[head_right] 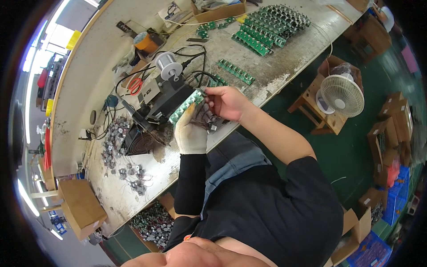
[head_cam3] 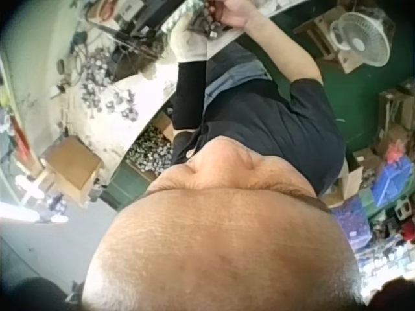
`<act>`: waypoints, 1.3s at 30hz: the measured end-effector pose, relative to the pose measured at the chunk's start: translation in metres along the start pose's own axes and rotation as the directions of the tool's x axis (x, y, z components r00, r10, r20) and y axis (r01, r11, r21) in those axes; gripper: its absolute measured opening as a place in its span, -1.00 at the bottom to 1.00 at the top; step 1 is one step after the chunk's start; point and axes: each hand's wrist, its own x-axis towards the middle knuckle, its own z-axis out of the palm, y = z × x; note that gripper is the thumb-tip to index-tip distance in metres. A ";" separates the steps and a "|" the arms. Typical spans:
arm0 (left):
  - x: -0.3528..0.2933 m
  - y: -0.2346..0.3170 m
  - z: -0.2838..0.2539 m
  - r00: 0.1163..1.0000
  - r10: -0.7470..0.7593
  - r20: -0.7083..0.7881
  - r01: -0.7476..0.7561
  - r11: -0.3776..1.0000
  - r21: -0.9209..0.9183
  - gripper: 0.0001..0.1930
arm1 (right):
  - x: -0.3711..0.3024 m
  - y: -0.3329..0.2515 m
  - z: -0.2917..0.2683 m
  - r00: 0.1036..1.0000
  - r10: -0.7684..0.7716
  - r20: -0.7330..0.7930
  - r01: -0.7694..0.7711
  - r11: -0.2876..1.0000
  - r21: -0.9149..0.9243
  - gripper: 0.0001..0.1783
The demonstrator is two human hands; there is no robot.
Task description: Soldering electronic components onto small green printed circuit boards at an assembly workbench.
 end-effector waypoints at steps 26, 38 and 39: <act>-0.014 0.001 0.030 0.929 0.369 -0.039 -0.309 0.827 0.469 -0.68 | -0.010 -0.005 -0.024 0.910 -0.410 -0.056 0.373 0.871 -0.319 -0.67; -0.007 0.007 0.029 0.970 0.240 -0.041 -0.203 0.890 0.408 -0.72 | -0.005 0.004 -0.005 0.912 -0.410 -0.011 0.383 0.860 -0.337 -0.64; -0.009 0.009 0.032 0.970 0.239 -0.041 -0.203 0.893 0.401 -0.72 | -0.007 0.002 -0.007 0.898 -0.439 0.018 0.410 0.821 -0.397 -0.65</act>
